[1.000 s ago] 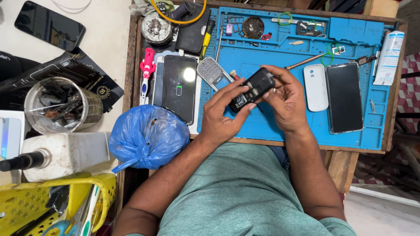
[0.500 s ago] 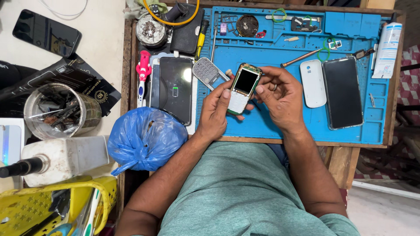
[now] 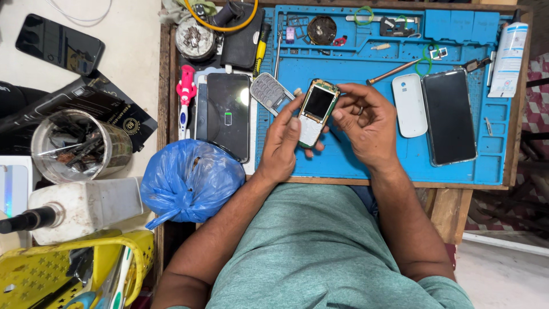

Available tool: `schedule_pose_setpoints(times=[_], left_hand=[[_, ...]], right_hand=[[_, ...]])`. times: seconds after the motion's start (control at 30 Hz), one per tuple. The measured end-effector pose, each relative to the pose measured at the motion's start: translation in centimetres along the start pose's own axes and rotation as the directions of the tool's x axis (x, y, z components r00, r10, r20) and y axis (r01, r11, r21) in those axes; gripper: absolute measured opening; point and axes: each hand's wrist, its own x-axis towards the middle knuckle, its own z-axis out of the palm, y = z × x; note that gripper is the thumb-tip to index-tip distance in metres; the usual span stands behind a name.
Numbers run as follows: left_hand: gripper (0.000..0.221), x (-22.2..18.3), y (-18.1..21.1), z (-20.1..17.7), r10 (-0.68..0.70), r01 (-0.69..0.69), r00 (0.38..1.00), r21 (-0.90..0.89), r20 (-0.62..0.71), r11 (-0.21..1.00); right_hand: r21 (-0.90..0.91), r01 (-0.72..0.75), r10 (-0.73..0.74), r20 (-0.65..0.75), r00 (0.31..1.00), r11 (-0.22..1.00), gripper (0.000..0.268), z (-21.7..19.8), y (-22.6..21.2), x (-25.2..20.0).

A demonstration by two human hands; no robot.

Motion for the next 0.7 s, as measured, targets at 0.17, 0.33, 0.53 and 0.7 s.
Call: schedule_pose_setpoints(times=[0.17, 0.33, 0.53, 0.7], left_hand=[[0.074, -0.1, -0.3, -0.4, 0.048, -0.057, 0.986, -0.054, -0.158, 0.997], [0.082, -0.4, -0.2, -0.6, 0.243, -0.213, 0.903, 0.122, -0.353, 0.969], [0.072, -0.3, 0.0, -0.1, 0.289, -0.256, 0.9, 0.142, -0.325, 0.956], [0.074, -0.1, 0.8, 0.4, 0.272, -0.2, 0.912, 0.245, -0.307, 0.949]], right_hand=[[-0.048, 0.007, -0.011, -0.081, 0.997, 0.999, 0.032, -1.1, -0.3, 0.1], [-0.453, 0.019, -0.097, -0.149, 0.984, 0.891, 0.025, -1.5, -2.5, -0.4], [-0.865, 0.049, -0.142, -0.026, 0.989, 0.5, 0.021, 0.2, -4.0, -0.9], [-0.941, 0.23, -0.169, 0.191, 0.967, 0.249, 0.014, 1.3, -4.9, -0.4]])
